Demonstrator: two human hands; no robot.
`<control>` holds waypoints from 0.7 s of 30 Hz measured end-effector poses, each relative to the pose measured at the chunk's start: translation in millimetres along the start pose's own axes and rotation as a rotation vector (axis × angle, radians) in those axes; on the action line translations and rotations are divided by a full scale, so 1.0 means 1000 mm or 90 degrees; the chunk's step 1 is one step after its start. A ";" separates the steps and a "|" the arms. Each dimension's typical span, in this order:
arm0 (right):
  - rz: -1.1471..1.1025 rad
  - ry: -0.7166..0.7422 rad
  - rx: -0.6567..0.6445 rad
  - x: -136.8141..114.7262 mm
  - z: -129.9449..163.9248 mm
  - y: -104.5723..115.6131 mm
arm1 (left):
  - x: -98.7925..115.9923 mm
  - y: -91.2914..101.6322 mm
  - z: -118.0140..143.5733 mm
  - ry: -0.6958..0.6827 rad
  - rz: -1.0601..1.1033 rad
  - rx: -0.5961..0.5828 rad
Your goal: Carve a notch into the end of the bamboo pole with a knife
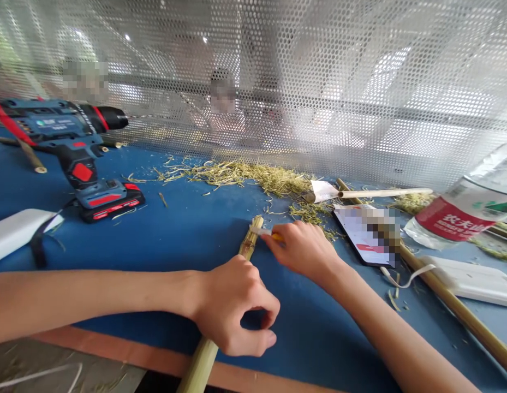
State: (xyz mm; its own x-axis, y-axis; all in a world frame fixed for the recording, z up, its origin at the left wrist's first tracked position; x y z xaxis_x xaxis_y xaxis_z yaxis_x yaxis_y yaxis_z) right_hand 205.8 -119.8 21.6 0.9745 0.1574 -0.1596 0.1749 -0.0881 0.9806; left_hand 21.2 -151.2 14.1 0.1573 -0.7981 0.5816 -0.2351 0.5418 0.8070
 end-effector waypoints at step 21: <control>-0.034 0.030 -0.054 -0.001 0.004 0.005 | 0.000 -0.002 0.000 0.011 -0.001 0.006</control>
State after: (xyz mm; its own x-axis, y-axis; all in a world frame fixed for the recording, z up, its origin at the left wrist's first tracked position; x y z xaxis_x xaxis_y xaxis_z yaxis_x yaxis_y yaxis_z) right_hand 205.9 -124.5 26.1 0.9561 0.2055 -0.2087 0.2124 0.0044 0.9772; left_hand 21.4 -152.3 12.9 0.1748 -0.7938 0.5826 -0.2434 0.5385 0.8067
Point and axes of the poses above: each hand's wrist, its own z-axis away from the middle knuckle, its own y-axis out of the back of the hand, x = y × z, the point moved 2 cm from there along -z, towards the middle knuckle, and after that the axes turned 4 degrees about -y, right-handed, at the moved point
